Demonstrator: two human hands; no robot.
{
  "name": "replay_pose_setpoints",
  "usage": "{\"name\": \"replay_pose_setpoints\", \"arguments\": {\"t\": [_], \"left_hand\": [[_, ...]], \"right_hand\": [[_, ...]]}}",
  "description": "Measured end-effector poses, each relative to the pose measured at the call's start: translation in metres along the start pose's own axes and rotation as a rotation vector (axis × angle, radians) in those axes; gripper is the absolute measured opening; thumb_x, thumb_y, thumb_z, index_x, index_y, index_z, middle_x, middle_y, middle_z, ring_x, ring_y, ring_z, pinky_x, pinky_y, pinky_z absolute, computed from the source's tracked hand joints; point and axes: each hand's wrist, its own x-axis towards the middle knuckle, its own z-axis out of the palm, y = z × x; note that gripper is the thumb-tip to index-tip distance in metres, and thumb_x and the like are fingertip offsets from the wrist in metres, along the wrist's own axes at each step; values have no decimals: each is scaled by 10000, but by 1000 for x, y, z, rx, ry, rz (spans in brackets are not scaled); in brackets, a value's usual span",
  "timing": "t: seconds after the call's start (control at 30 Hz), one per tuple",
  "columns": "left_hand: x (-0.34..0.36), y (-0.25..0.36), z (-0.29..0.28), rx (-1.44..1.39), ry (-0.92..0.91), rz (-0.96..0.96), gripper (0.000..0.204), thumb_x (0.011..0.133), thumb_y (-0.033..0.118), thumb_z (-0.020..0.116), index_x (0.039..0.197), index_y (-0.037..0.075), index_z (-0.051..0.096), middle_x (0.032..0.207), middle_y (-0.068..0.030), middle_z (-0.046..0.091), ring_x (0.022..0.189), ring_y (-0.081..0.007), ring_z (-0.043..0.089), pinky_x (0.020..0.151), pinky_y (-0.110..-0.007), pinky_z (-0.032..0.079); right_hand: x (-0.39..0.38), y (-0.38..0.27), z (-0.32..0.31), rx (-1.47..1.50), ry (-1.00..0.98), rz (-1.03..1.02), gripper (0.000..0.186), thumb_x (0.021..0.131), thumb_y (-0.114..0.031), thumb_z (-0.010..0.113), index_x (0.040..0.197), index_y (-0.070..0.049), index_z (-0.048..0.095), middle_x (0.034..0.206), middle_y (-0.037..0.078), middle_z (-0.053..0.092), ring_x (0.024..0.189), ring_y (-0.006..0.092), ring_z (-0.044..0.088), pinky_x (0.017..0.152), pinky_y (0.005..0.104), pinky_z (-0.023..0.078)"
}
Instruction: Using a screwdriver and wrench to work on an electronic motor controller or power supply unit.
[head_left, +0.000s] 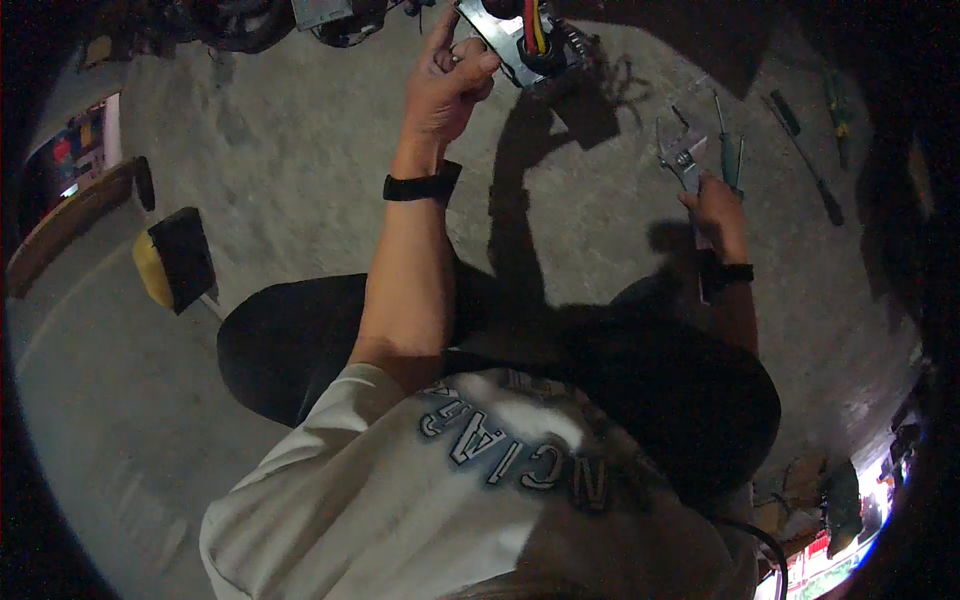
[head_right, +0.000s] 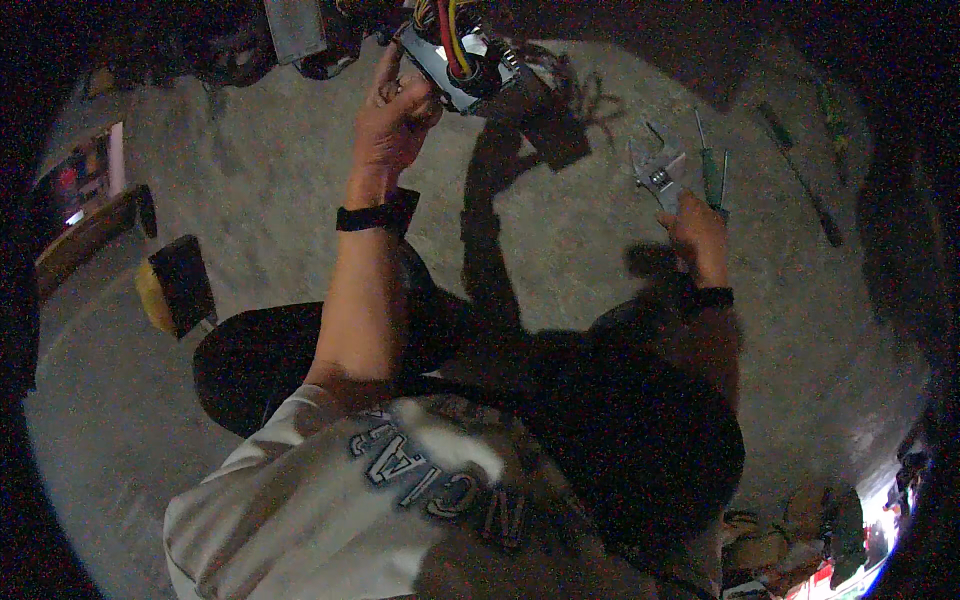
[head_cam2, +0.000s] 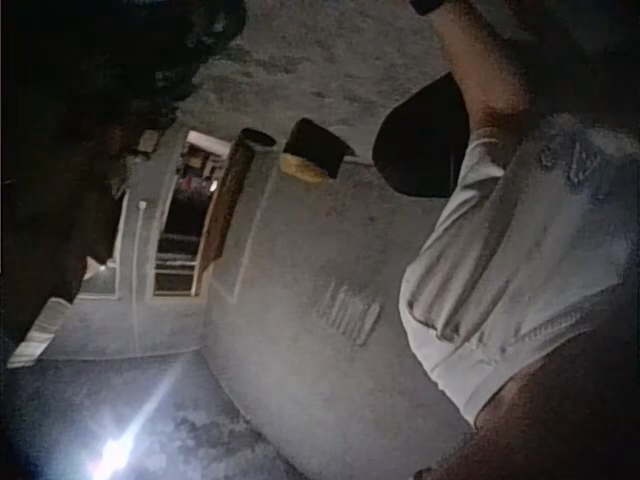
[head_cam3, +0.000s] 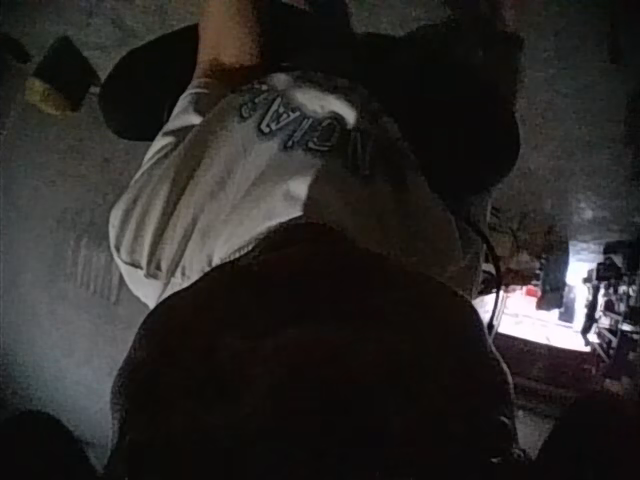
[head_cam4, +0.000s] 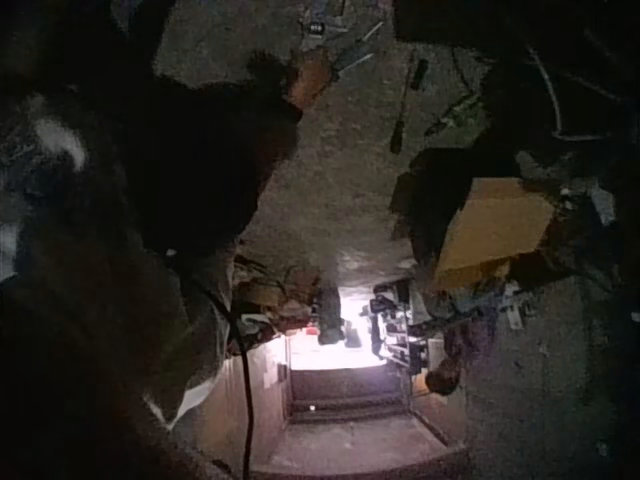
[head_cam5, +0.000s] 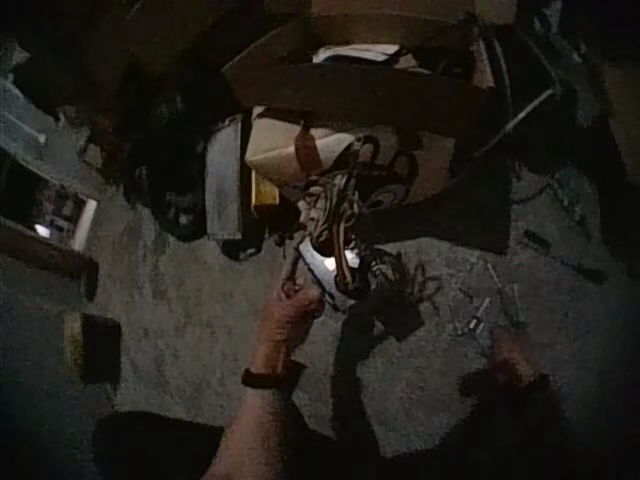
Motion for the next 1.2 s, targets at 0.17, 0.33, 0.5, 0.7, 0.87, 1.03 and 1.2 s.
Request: {"name": "replay_pose_setpoints", "arguments": {"t": [0.17, 0.33, 0.5, 0.7, 0.87, 1.03, 1.2], "left_hand": [[0, -4, -9, 148, -60, -17, 975, 811, 89, 779, 1597, 123, 204, 789, 30, 512, 656, -90, 475, 601, -256, 387], [-4, 6, 0, 94, 7, -56, 1046, 749, 31, 823, 1597, 101, 215, 878, 14, 534, 683, -96, 499, 604, -221, 382], [2, 6, 12, 25, 186, -56, 861, 869, 179, 775, 1567, 68, 282, 873, 29, 526, 760, -87, 500, 617, -248, 380], [4, 8, 23, 45, 278, -10, 521, 1009, 393, 593, 1409, 71, 507, 798, 97, 436, 645, -33, 356, 579, -231, 286], [17, 7, 8, -140, 303, 2, 467, 1054, 304, 519, 1445, 57, 456, 727, 61, 376, 607, -59, 316, 552, -235, 278], [19, 20, -24, -231, 381, 70, 422, 1057, 212, 490, 1436, 36, 433, 720, 45, 336, 615, -77, 318, 546, -249, 291], [16, 23, -17, -398, 203, 103, 475, 987, 78, 495, 1448, 5, 407, 795, -4, 412, 686, -110, 390, 553, -252, 320]], "right_hand": [[-10, -9, -11, 15, -3, 50, 457, 851, -309, 756, 1147, -2, 593, 1057, 237, 676, 1015, 425, 647, 862, 518, 503], [-17, -5, 4, 10, 108, 38, 445, 851, -312, 755, 1147, -20, 597, 1085, 233, 669, 981, 419, 654, 834, 524, 513], [-33, -13, -4, 93, 149, 110, 417, 867, -314, 745, 1151, -40, 611, 987, 214, 684, 938, 402, 661, 795, 506, 522], [-45, 35, -17, 463, 437, 211, 381, 976, -368, 583, 1177, -47, 625, 1096, 220, 688, 1062, 433, 650, 860, 497, 528], [-10, 123, -40, 297, 732, 324, 332, 958, -317, 605, 1158, -59, 665, 1060, 206, 692, 1012, 426, 649, 839, 480, 515], [-25, 54, -78, 106, 574, 81, 299, 928, -265, 659, 1106, -29, 702, 1050, 210, 700, 985, 420, 656, 827, 466, 518], [-8, 27, -45, 133, 531, -25, 314, 874, -275, 727, 1057, -22, 695, 1028, 192, 690, 953, 396, 659, 833, 476, 523]]}}
